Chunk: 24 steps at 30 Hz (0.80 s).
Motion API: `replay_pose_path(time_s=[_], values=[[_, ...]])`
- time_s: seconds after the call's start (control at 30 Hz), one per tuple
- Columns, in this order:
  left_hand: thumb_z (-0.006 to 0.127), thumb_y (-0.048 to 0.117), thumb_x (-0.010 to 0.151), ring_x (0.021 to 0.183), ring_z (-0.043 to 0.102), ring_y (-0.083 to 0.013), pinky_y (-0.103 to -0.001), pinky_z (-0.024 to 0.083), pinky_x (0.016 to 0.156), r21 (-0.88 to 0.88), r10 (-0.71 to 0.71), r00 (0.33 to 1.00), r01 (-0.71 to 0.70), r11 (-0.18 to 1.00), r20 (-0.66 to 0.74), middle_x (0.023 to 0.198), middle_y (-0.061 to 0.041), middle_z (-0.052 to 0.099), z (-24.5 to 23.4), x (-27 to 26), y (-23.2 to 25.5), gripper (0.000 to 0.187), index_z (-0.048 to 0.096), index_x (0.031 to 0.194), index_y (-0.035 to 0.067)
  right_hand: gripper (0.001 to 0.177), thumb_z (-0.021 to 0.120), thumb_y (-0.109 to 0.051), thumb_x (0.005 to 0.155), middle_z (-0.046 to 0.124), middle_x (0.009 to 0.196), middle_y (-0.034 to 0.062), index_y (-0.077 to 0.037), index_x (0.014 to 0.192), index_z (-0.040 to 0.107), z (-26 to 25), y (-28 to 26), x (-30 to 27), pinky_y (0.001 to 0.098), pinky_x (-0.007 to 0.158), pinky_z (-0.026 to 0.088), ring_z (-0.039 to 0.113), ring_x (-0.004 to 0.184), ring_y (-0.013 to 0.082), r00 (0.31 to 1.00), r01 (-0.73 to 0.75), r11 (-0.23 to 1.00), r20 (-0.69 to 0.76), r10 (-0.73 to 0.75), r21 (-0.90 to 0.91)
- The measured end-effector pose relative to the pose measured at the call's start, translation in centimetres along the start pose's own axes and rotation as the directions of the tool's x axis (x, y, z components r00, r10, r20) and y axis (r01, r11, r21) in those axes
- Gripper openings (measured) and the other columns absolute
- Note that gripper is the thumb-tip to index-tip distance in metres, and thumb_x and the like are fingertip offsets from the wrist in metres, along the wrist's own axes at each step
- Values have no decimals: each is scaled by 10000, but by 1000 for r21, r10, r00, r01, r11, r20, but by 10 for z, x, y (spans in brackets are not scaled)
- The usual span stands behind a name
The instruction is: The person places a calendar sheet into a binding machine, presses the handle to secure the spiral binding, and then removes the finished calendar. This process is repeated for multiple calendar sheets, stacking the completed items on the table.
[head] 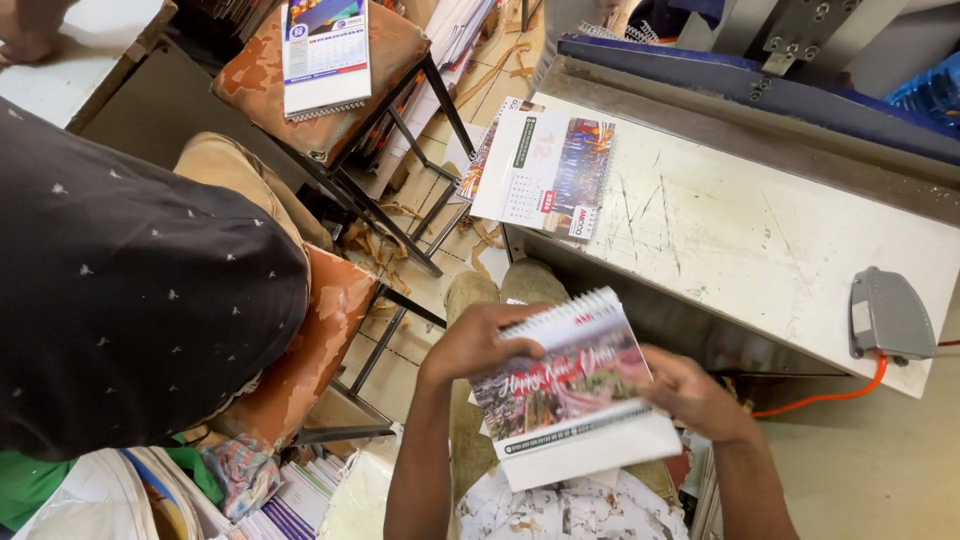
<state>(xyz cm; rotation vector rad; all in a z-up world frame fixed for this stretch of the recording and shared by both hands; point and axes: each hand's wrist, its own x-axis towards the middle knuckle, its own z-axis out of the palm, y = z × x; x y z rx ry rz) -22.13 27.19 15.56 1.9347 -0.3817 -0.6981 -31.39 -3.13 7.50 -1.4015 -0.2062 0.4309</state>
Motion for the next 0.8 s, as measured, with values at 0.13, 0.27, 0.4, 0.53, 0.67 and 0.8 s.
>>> replay_pose_path(time_s=[0.13,0.27,0.4,0.53,0.67,0.8], values=[[756,202,894,522,664,-92,-194,548,441,254,-151,981,117,960,122,1252,-83,770,-1,15,23,546,602,1407,309,365,677,-336,966,676,784,38,5,1054,773,0,40,3,325,591,478,563,649,158,999,26,1000,31,-26,11],[703,255,950,1273,609,-259,-390,518,1106,19,380,799,-421,907,-467,1381,-109,630,-28,14,13,462,582,1377,128,315,705,-331,927,638,797,87,-22,906,647,-22,55,-18,330,564,496,610,668,212,980,-33,997,-194,47,75],[669,333,966,1017,687,-218,-355,628,920,-270,104,728,-378,886,-678,1147,-92,715,-32,23,-26,346,670,1206,83,464,664,-338,848,850,994,236,30,1117,751,-6,6,-8,425,685,639,801,802,341,857,-449,893,-294,424,-21],[662,322,944,976,683,-211,-366,622,856,-156,-21,819,-84,984,-573,1157,-93,733,-12,37,-59,314,700,1188,127,460,661,-426,917,839,1079,-82,-308,1361,672,7,-14,8,281,635,618,765,803,111,709,-705,446,-562,425,-551],[733,362,957,1055,700,-317,-445,545,933,-28,14,770,-41,999,-638,1150,-151,723,-21,85,-70,379,701,1252,126,279,694,-355,965,819,915,119,-213,1184,793,-24,-5,17,465,778,612,774,865,320,797,-449,680,-604,11,-580],[715,365,961,1262,589,-443,-590,453,1047,216,103,648,98,971,-755,1356,-216,606,-31,146,-70,508,606,1373,89,237,626,-263,1052,796,1078,83,-164,1209,773,-20,-29,71,453,842,610,750,991,323,848,-132,743,-463,-258,-656]])
